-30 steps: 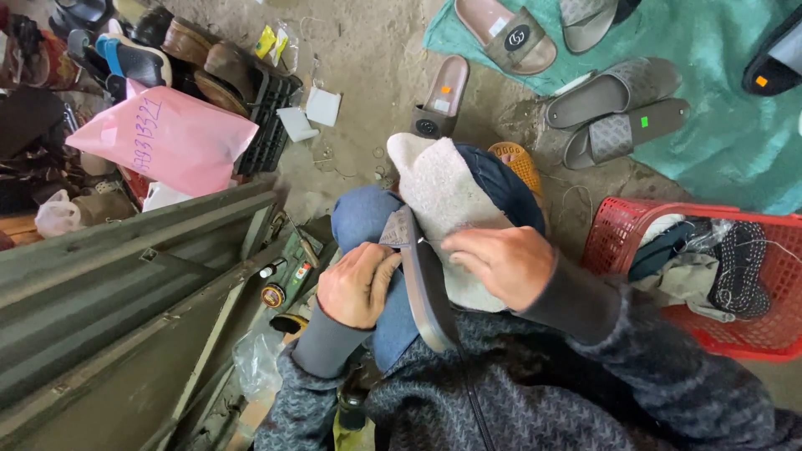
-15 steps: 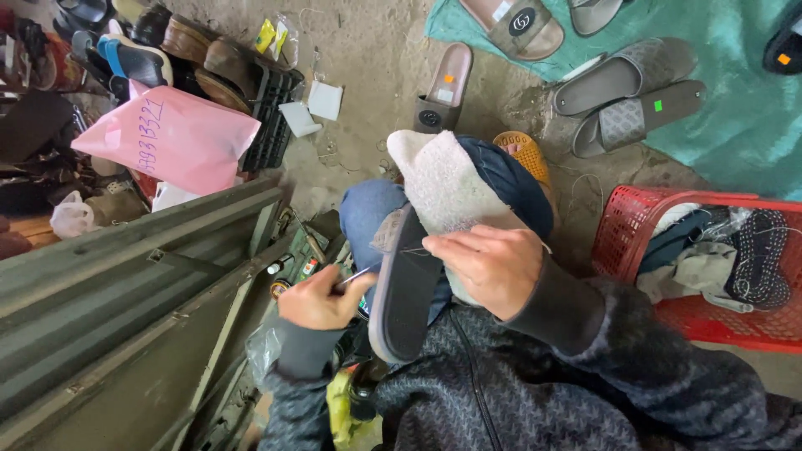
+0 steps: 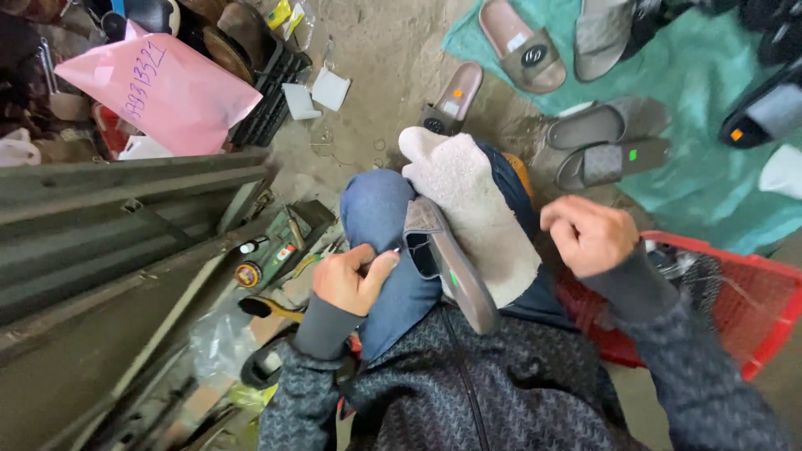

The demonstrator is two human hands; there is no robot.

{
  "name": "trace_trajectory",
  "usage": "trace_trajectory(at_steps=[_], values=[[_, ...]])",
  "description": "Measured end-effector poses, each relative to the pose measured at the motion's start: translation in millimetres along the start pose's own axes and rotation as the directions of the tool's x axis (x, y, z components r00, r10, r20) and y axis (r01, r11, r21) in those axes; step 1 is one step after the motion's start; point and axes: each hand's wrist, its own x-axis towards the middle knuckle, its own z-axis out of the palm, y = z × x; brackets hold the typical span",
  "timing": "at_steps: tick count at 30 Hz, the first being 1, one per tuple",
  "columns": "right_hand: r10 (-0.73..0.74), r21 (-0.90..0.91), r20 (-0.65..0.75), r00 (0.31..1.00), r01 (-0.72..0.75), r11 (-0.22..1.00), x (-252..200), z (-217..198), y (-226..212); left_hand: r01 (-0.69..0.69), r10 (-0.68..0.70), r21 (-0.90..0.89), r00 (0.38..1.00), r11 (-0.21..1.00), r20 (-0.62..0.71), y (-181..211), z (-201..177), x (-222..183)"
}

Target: The person is manually stitching the straps and soles of various sandals to repair them in a workshop environment.

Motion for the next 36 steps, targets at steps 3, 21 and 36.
trace_trajectory(at_steps=[3,21,36], values=[[0.031,0.383,0.168,0.985,-0.094,0.919,-12.6,-21.6,-15.6,0.087,-0.03,-0.453,0.991,0.887,0.133,-20.8,4.6,3.6],[-0.197,0.396,0.178,0.964,0.113,0.911,-4.7,-20.7,-105.9,-0.238,0.183,-0.247,0.957,0.939,-0.225,57.9,9.8,-2.6],[-0.136,0.478,-0.268,0.954,0.254,0.841,-28.1,38.7,-36.8,-0.106,0.111,0.033,0.972,0.994,-0.206,62.6,54.4,-12.8]])
